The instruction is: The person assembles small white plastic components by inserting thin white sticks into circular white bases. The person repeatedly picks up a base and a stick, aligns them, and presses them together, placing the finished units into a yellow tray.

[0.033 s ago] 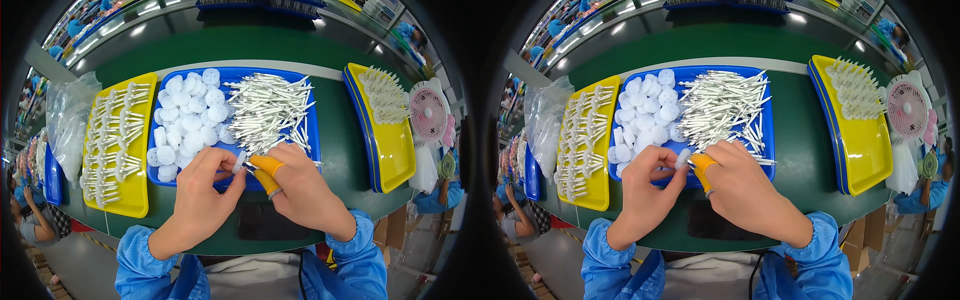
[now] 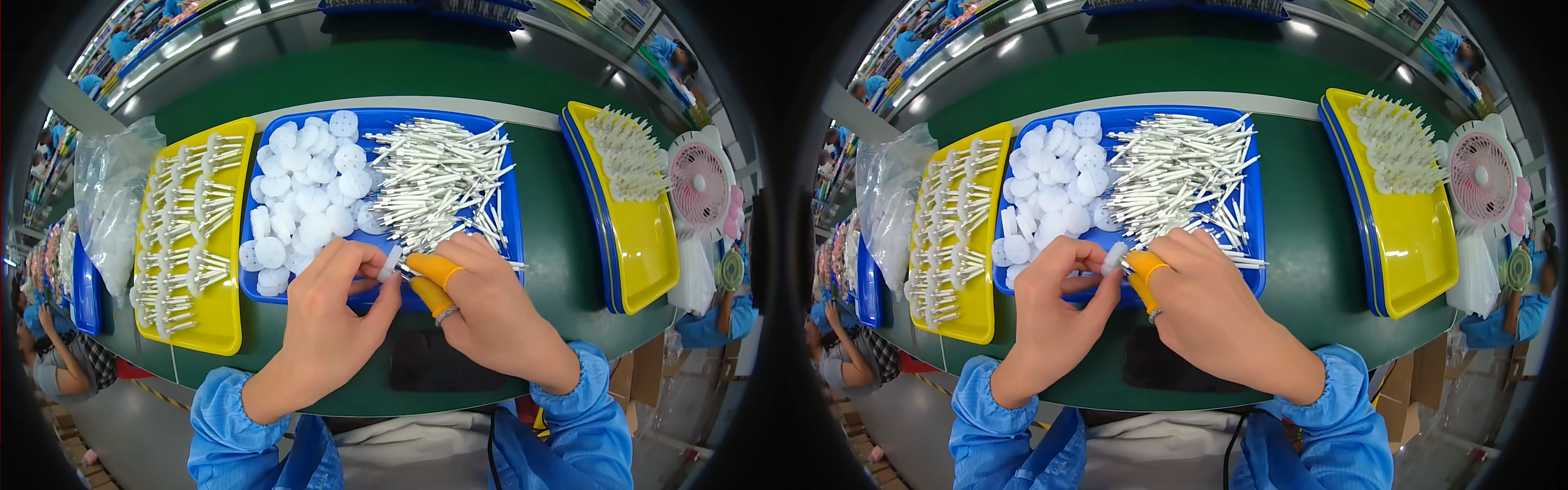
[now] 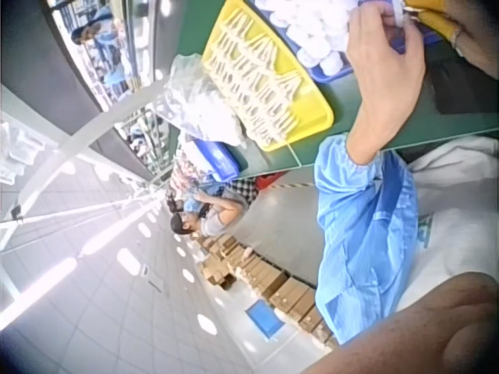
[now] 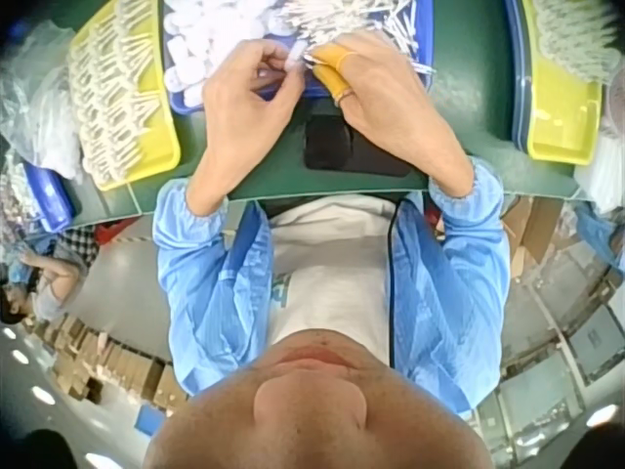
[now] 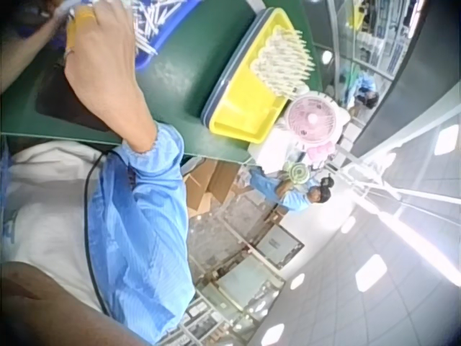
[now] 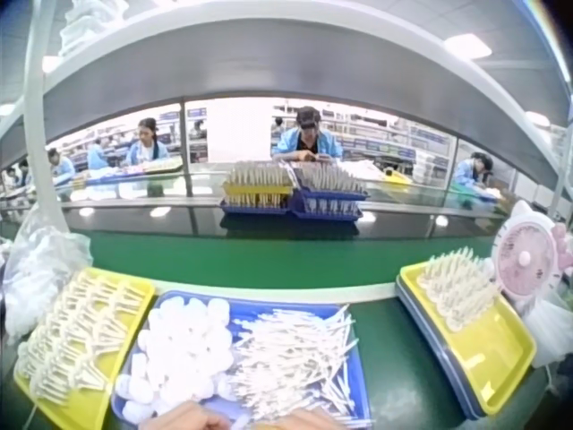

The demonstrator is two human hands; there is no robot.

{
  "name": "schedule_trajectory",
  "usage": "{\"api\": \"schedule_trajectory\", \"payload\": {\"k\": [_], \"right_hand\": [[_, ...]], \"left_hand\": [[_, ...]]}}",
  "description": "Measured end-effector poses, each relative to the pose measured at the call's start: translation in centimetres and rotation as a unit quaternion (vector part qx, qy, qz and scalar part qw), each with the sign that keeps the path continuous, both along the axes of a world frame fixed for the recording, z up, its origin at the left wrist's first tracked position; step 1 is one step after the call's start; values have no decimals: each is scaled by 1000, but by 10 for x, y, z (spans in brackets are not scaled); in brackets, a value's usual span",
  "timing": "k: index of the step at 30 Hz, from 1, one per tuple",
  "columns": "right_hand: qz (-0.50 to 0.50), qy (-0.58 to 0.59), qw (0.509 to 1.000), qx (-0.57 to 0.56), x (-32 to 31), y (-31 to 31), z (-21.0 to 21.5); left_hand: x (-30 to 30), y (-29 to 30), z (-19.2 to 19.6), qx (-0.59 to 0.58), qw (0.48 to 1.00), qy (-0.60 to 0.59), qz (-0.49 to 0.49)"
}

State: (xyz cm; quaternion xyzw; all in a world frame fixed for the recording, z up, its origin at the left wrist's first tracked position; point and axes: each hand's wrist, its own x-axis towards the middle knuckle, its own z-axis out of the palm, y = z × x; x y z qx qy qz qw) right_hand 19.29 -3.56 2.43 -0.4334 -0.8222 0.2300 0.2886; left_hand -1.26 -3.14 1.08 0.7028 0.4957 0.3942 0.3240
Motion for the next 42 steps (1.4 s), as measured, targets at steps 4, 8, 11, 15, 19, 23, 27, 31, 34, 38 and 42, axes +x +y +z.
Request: {"api": "schedule_trajectory", "payload": {"k": [4, 8, 11, 15, 19, 23, 27, 31, 34, 38, 42], "right_hand": [[-8, 23, 1000, 2, -7, -5, -5], [-20, 97, 995, 26, -9, -9, -15], [-37, 103, 994, 25, -14, -11, -15], [-56, 90, 994, 6, -17, -13, -15], [-48, 31, 998, 17, 5, -3, 5], [-95, -130, 986, 33, 48, -8, 16], [-109, -218, 969, 42, 54, -10, 11], [-98, -231, 965, 70, 53, -10, 10], [-89, -159, 983, 35, 49, -16, 25], [-58, 29, 997, -52, 28, -17, 31], [-1, 52, 998, -45, 12, -9, 21]], "left_hand": [[1, -1, 2, 29, 999, 12, -6], [1, -5, 3, 20, 1000, 14, 7], [2, -9, 2, 19, 999, 32, 3], [5, -11, 3, 11, 998, 59, -7], [2, -6, 1, 15, 999, 39, 17], [-3, 3, 9, -10, 999, 3, 36], [-4, 4, 10, -20, 999, -8, 30], [-7, 6, 9, -36, 999, -24, 32], [-7, 5, 11, -108, 990, -89, 28], [-7, 5, 9, -119, 990, -73, -6], [-4, 2, 6, -91, 993, -78, -21]]}}
